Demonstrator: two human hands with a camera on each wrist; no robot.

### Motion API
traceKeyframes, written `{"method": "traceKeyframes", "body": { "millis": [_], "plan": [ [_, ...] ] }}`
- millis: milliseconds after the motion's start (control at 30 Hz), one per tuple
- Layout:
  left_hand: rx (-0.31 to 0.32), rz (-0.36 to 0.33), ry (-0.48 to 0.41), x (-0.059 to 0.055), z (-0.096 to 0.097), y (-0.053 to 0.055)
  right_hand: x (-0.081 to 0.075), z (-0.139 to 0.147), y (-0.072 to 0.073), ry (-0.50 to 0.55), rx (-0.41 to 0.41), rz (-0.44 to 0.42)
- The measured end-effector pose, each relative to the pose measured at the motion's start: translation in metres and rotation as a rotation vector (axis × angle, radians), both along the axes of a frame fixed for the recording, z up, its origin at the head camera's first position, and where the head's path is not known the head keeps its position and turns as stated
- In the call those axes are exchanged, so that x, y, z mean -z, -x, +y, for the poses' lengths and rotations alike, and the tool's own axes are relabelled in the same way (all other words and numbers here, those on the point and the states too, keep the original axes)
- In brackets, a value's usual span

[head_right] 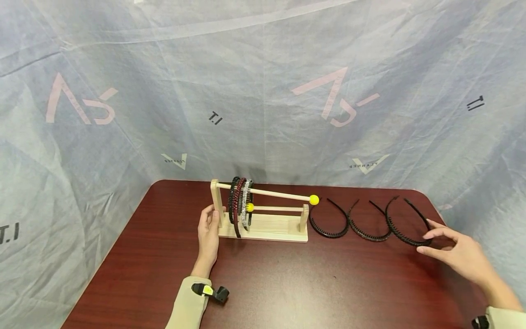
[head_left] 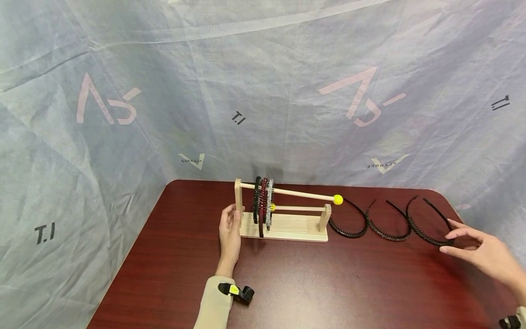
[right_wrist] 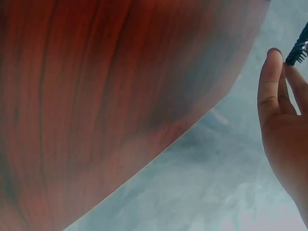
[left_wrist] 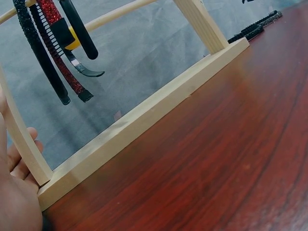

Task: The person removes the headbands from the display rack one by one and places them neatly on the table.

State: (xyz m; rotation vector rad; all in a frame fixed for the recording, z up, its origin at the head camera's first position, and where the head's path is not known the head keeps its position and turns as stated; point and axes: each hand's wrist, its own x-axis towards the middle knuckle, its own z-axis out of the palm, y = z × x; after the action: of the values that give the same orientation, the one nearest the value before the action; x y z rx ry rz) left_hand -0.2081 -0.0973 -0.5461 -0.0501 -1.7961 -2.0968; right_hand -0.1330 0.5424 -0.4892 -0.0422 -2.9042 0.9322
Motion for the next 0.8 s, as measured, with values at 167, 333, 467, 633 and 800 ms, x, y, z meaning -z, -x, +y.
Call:
{"method": "traceKeyframes", "body": {
  "millis": [167, 333, 467, 633, 800],
  "plan": [
    [-0.003, -0.005, 0.004, -0.001, 0.0, 0.0, 0.008, 0.015, 0.002, -0.038, 0.028, -0.043],
    [-0.004, -0.009, -0.003, 0.001, 0.0, 0.0, 0.016, 0.025, 0.005, -0.012, 0.026, -0.038],
    [0.002, -0.012, -0.016, 0.002, 0.0, 0.001, 0.021, 0.031, 0.005, -0.009, 0.027, -0.015],
    [0.005, -0.003, -0.007, 0.003, 0.001, 0.001, 0.023, 0.035, 0.008, -0.043, 0.047, -0.033],
    [0.003, -0.01, -0.003, 0.001, 0.0, 0.0, 0.023, 0.037, 0.016, -0.096, 0.059, -0.079]
  ]
}}
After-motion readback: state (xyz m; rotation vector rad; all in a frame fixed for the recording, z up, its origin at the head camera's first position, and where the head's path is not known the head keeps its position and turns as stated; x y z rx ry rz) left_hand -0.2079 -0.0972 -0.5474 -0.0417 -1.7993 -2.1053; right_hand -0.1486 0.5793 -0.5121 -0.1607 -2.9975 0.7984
